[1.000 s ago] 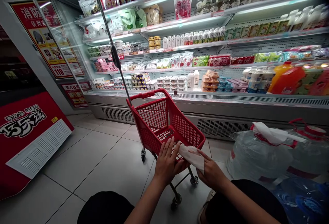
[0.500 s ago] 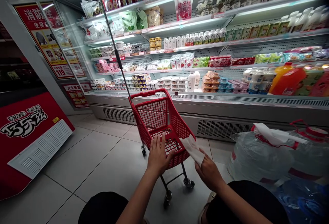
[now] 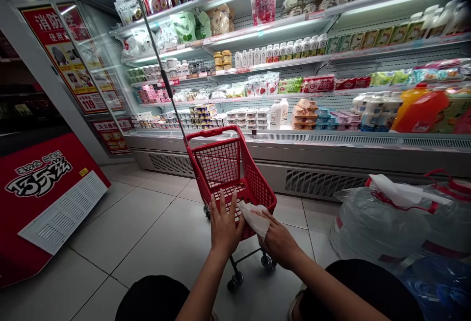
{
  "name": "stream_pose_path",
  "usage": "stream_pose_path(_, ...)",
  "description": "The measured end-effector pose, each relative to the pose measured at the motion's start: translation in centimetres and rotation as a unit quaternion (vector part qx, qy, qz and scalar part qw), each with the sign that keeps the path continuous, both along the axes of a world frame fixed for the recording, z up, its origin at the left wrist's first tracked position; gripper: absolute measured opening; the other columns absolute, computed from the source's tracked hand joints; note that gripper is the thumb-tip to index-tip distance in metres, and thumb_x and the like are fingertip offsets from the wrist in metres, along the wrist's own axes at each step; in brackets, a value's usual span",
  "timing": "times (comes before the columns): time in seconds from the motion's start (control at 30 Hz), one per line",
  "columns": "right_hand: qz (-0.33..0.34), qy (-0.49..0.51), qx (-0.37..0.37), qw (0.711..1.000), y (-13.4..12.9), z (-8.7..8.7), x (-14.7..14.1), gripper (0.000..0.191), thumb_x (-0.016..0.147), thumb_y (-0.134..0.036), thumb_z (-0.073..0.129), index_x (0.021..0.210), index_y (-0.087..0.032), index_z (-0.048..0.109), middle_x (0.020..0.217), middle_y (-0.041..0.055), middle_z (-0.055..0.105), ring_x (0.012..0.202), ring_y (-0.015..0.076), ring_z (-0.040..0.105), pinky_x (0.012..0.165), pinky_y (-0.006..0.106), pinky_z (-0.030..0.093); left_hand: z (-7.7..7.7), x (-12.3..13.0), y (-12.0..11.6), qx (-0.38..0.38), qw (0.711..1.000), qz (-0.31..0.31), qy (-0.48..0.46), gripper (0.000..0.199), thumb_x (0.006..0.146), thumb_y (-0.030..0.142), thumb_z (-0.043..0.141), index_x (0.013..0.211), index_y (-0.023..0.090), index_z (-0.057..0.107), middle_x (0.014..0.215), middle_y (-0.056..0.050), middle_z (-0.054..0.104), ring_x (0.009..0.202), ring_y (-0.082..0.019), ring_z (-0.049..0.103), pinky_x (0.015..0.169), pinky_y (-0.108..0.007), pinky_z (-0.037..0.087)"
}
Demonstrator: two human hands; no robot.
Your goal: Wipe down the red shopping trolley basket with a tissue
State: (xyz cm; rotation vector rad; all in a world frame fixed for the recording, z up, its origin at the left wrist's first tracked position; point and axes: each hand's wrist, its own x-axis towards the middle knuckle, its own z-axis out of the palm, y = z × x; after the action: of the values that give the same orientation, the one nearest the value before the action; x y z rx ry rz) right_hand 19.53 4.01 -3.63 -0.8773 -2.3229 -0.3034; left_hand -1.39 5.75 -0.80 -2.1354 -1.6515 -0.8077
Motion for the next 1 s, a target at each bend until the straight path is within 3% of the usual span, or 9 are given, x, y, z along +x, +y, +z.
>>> stream_pose_path(0.2,-0.025,-0.01,0.009,1.0,2.6,-0.3,6.4,0.069,0.094,-0.009,0.048,0.161,-0.017,0.039,0.15,0.0126,0.06,0.142,0.0247,0.054,0.127,0.055,0.035,0.5,-0.2,-0.6,-0.002,1.0,-0.002,-0.009,0.074,0.1,0.037,0.056,0.166,0.041,0.022,0.177,0.0,0.009,0.162,-0.042,0.001,0.125,-0.068,0.026)
stream_pose_path(0.3,-0.046,-0.002,-0.014,0.999,2.8,0.4,7.6,0.065,0.096,-0.012,0.047,0.161,-0.019,0.041,0.147,0.0122,0.063,0.137,0.0244,0.059,0.126,0.056,0.035,0.5,-0.2,-0.3,-0.003,1.0,-0.017,-0.011,0.075,0.099,0.038,0.057,0.165,0.04,0.024,0.177,0.002,0.013,0.162,-0.041,0.005,0.126,-0.068,0.025)
stream_pose_path(0.47,-0.064,0.04,-0.027,0.997,1.2,0.7,5.1,0.07,0.095,-0.013,0.047,0.163,-0.022,0.036,0.149,0.0103,0.062,0.14,0.0256,0.056,0.126,0.057,0.036,0.6,-1.2,0.2,-0.008,1.0,-0.025,-0.001,0.077,0.096,0.037,0.059,0.166,0.037,0.026,0.176,-0.001,0.017,0.161,-0.039,0.013,0.128,-0.066,0.019)
stream_pose_path(0.63,-0.054,0.026,-0.024,0.998,-1.3,1.0,1.9,0.075,0.092,-0.01,0.048,0.165,-0.017,0.031,0.153,0.0126,0.057,0.148,0.0258,0.047,0.127,0.053,0.037,1.2,-5.2,0.9,-0.025,0.999,-0.006,0.031,0.077,0.096,0.042,0.055,0.166,0.036,0.023,0.175,-0.001,0.02,0.162,-0.034,0.015,0.13,-0.065,0.006)
stream_pose_path(0.8,0.008,-0.025,-0.04,0.999,-3.1,2.0,-1.1,0.071,0.09,-0.008,0.048,0.16,-0.014,0.041,0.155,0.0121,0.056,0.15,0.024,0.044,0.129,0.047,0.034,1.6,-8.4,1.8,-0.044,0.997,0.049,0.039,0.075,0.102,0.051,0.045,0.168,0.034,0.013,0.174,-0.003,0.02,0.16,-0.031,0.022,0.126,-0.068,-0.01)
stream_pose_path(0.87,0.053,-0.046,-0.051,0.996,-2.9,2.4,-1.7,0.07,0.09,-0.008,0.049,0.159,-0.015,0.043,0.155,0.01,0.056,0.15,0.0218,0.043,0.13,0.044,0.032,1.4,-7.9,1.6,-0.041,0.997,0.047,0.036,0.072,0.105,0.05,0.04,0.168,0.033,0.01,0.174,-0.004,0.02,0.16,-0.029,0.025,0.129,-0.065,-0.004)
stream_pose_path(1.0,0.108,-0.053,-0.06,0.991,-0.9,2.8,-1.8,0.069,0.091,-0.014,0.054,0.159,-0.017,0.042,0.155,0.0081,0.056,0.15,0.0212,0.044,0.13,0.043,0.03,0.5,-5.3,0.6,-0.034,0.999,-0.012,0.041,0.065,0.108,0.039,0.034,0.168,0.035,0.007,0.173,0.0,0.024,0.159,-0.022,0.029,0.131,-0.051,0.022)
